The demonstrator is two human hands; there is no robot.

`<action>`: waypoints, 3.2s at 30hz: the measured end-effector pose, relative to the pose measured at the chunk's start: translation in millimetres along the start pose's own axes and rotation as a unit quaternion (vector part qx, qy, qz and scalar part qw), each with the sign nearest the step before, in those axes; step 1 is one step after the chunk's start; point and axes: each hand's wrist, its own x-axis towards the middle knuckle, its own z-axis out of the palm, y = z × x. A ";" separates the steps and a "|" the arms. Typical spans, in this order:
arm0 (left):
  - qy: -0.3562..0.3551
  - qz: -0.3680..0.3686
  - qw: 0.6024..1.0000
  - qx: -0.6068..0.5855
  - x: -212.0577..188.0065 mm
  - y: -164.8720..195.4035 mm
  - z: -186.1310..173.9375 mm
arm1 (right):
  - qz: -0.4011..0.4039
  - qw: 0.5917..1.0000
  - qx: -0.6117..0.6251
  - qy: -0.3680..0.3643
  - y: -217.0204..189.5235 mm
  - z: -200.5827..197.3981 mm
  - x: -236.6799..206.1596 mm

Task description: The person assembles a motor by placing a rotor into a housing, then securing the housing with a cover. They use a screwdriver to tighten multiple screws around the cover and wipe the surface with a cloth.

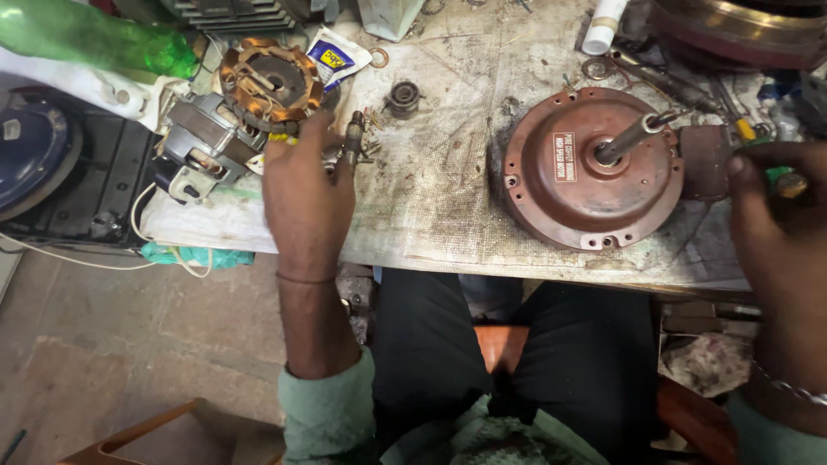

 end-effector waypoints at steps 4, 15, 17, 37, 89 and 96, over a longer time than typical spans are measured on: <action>-0.008 0.117 0.991 0.058 24.3 -3.6 9.7 | -0.109 0.993 -0.041 0.023 10.8 9.8 2.0; -0.070 0.097 0.983 0.140 52.6 -11.8 38.2 | -0.126 0.987 -0.085 0.055 32.7 5.9 -6.1; -0.072 0.105 0.983 0.130 51.4 -13.2 38.8 | -0.129 0.984 -0.102 0.066 32.8 5.8 -5.6; -0.081 0.184 0.946 -0.256 34.3 9.4 22.5 | -0.103 0.992 0.021 0.077 32.3 7.6 -5.9; 0.009 0.167 0.928 -0.333 -92.8 155.2 84.9 | -0.151 0.959 0.238 -0.016 -68.5 -3.7 -32.3; -0.003 0.166 0.931 -0.325 -93.1 153.3 85.2 | -0.155 0.961 0.227 -0.026 -77.4 3.1 -25.8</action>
